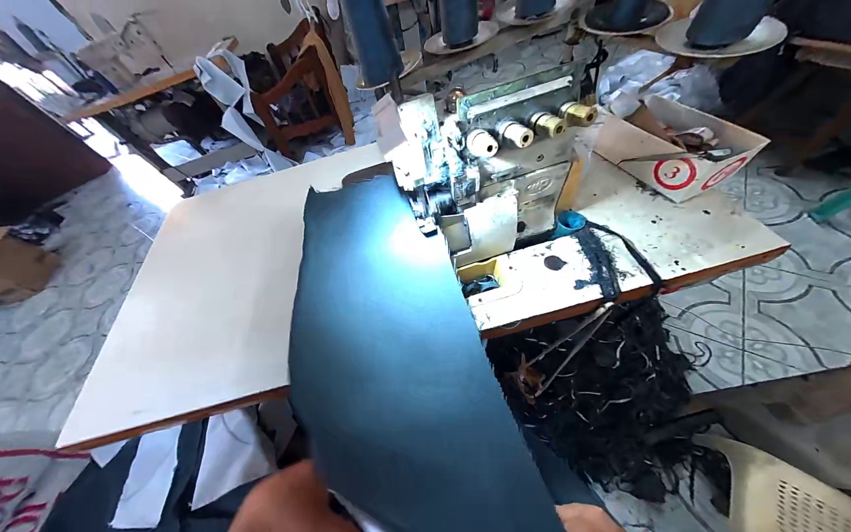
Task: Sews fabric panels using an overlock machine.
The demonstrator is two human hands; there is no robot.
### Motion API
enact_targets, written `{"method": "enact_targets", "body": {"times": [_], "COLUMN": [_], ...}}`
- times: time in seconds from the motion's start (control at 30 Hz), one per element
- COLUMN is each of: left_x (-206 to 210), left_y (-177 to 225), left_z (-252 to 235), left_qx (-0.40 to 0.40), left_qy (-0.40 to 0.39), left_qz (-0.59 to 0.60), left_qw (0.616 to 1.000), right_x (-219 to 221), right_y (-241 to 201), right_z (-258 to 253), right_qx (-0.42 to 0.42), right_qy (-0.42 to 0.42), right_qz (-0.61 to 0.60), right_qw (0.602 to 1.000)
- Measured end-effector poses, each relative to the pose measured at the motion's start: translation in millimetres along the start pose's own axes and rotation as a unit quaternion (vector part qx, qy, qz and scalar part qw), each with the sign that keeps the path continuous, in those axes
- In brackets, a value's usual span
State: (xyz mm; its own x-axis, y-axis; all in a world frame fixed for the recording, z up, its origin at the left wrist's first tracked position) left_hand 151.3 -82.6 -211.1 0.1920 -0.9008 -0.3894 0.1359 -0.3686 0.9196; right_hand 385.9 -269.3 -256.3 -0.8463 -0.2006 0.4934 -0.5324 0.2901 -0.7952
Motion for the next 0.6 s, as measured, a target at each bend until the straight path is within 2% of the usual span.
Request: {"method": "enact_targets", "body": {"times": [0.07, 0.13, 0.2, 0.33, 0.47, 0.6], "left_x": [8.4, 0.8, -14.3, -44.0, -81.0, -122.3], "left_y": [-37.0, -33.3, -17.7, 2.0, 26.6, 43.3], "left_z": [-1.3, 3.9, 11.6, 16.2, -2.6, -29.3], "left_qx": [-0.028, -0.028, -0.061, -0.107, -0.150, -0.181], "left_qy": [-0.002, 0.052, 0.130, 0.252, 0.363, 0.415], "left_qz": [-0.110, -0.158, -0.133, -0.080, -0.164, -0.294], "left_qw": [0.994, 0.986, 0.981, 0.959, 0.905, 0.842], "right_x": [-11.9, -22.2, -32.8, -49.9, -60.3, -68.1], "right_y": [8.3, 9.1, 10.8, 8.9, -4.3, -14.7], "right_z": [-6.6, -19.5, -37.5, -79.1, -120.4, -159.0], "right_qx": [0.001, 0.002, -0.001, -0.059, -0.094, -0.089], "right_qy": [0.043, 0.054, 0.057, 0.057, 0.067, 0.094], "right_qz": [0.011, 0.019, 0.037, 0.142, 0.226, 0.286], "right_qw": [0.999, 0.998, 0.998, 0.986, 0.967, 0.950]}}
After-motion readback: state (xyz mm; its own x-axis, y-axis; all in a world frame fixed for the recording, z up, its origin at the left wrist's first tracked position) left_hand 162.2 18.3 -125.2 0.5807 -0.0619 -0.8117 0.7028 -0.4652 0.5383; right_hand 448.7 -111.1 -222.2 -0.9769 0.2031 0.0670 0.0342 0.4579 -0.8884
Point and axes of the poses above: each hand's wrist, its own z-axis away from the middle knuckle, its own x-axis out of the palm, y = z × x, the point moved 7 cm from there along -z, towards the middle knuckle, and after that the axes turned 13 degrees about -z, right-handed, at the moved point
